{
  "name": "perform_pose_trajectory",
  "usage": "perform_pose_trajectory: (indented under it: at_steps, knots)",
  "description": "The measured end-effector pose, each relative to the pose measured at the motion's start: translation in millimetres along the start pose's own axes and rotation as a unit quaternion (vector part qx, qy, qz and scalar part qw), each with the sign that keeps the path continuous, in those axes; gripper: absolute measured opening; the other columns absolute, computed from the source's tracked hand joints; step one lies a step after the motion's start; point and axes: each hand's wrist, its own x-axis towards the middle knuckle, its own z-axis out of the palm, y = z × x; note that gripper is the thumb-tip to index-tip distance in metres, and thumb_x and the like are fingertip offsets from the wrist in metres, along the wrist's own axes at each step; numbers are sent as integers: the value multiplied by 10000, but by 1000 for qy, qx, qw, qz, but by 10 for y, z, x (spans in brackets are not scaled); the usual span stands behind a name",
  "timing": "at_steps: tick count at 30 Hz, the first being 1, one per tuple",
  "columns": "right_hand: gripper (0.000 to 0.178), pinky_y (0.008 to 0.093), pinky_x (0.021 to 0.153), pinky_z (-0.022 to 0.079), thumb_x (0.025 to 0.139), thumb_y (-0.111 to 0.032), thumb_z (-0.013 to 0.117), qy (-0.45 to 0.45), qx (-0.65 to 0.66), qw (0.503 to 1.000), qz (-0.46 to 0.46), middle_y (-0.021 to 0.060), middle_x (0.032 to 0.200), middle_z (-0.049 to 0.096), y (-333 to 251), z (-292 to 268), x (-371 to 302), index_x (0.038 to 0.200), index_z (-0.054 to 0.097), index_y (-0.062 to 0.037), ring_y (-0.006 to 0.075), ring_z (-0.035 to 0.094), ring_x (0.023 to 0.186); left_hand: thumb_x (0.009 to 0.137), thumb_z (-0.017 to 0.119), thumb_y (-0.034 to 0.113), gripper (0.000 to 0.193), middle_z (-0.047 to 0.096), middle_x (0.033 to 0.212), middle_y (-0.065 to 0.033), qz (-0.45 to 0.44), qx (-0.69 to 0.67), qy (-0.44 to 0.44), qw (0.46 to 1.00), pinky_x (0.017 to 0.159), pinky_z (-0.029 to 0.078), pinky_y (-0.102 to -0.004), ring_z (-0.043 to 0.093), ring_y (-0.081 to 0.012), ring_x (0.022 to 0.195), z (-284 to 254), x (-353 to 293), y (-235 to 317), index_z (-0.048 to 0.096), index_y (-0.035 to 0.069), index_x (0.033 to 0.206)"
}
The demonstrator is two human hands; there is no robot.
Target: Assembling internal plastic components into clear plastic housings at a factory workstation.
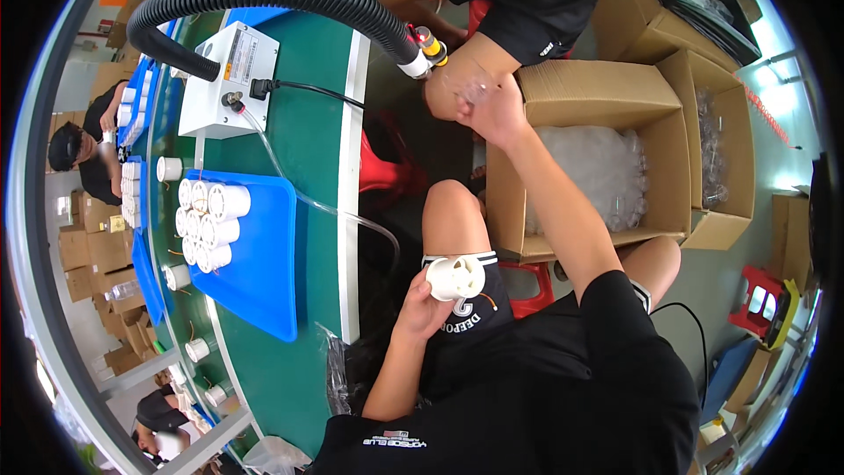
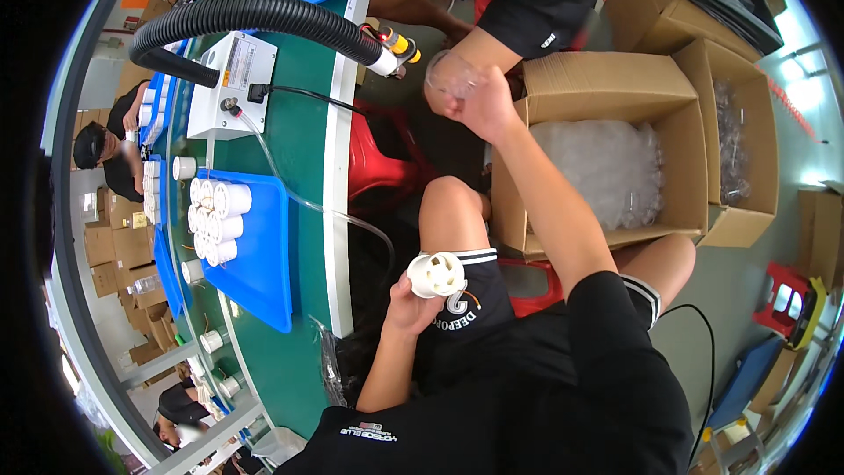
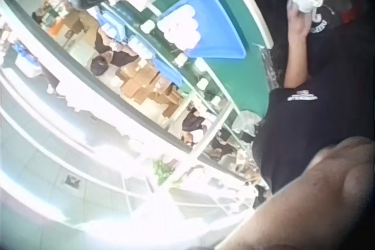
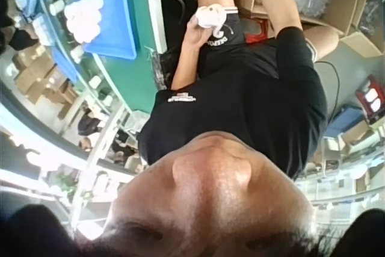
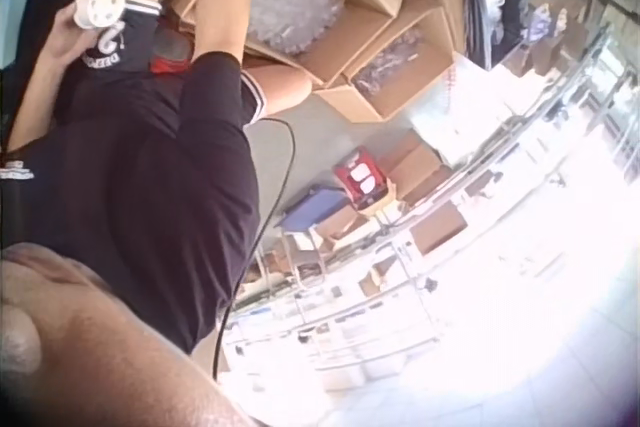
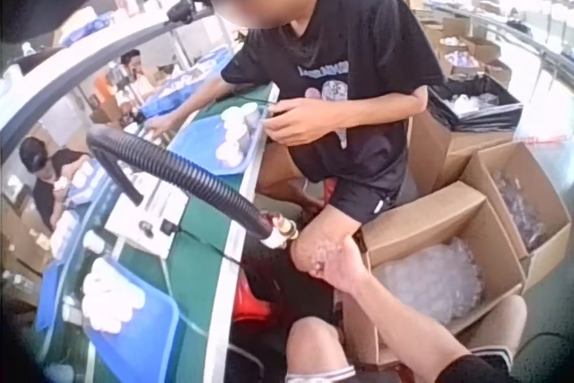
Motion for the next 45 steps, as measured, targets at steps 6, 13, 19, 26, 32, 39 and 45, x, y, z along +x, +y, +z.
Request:
perform_pose_trajectory:
  at_steps: [6, 13, 19, 26, 32, 39, 45]
  knots:
    - [500, 378, 702, 444, 866, -404, 373, -54, -86, 992, 77, 110, 796, 577, 476, 257, 62, 1055, 571, 14, 234, 539, 727, 864, 609, 320, 543, 579, 1253, -102, 29, 15, 83, 996, 1015, 430, -378, 567, -231, 1159, 70, 20, 31, 475, 4, 1285]
    - [471, 354, 729, 467, 882, -425, 411, -94, -118, 988, 40, 93, 853, 609, 309, 290, -36, 1059, 582, -24, 199, 577, 766, 865, 613, 365, 538, 579, 1258, -76, 70, 112, 73, 988, 943, 479, -338, 567, -214, 1146, 161, -32, 49, 487, 54, 1286]
    - [399, 338, 760, 493, 928, -371, 514, -34, -356, 932, -65, 75, 1002, 644, 87, -278, -1405, 1114, 587, -25, 161, 612, 884, 918, 526, 188, 469, 538, 1294, -156, 183, 200, 86, 959, 1033, 425, -383, 537, -262, 1210, 481, -8, 115, 427, -47, 1311]
    - [371, 321, 748, 494, 940, -296, 494, 79, -319, 939, -106, 81, 990, 633, 241, -213, -2950, 1130, 567, 13, 170, 619, 880, 908, 552, 186, 461, 545, 1272, -157, 196, 176, 21, 964, 1044, 416, -382, 546, -252, 1188, 930, 7, -23, 450, -49, 1291]
    - [390, 273, 853, 441, 935, -299, 486, 81, -367, 912, -166, 59, 976, 625, 352, -81, -3436, 1149, 567, 17, 132, 581, 904, 943, 532, 68, 334, 581, 1213, -130, 122, 185, -35, 974, 986, 465, -361, 579, -212, 1121, 1316, 4, -214, 499, -55, 1252]
    - [468, 287, 860, 446, 892, -327, 562, 9, -436, 875, -213, 79, 1006, 634, 296, 40, -3683, 1195, 535, 29, 142, 584, 943, 981, 506, 151, 345, 593, 1197, -128, 49, 161, -22, 986, 908, 525, -333, 606, -203, 1073, 1454, -158, -276, 498, -54, 1259]
    - [517, 287, 857, 453, 886, -342, 578, -23, -444, 862, -242, 92, 1015, 632, 327, 156, -3707, 1233, 506, 34, 151, 588, 953, 990, 506, 189, 372, 600, 1189, -129, -7, 121, -70, 990, 901, 534, -338, 613, -191, 1047, 1395, -232, -268, 495, -53, 1271]
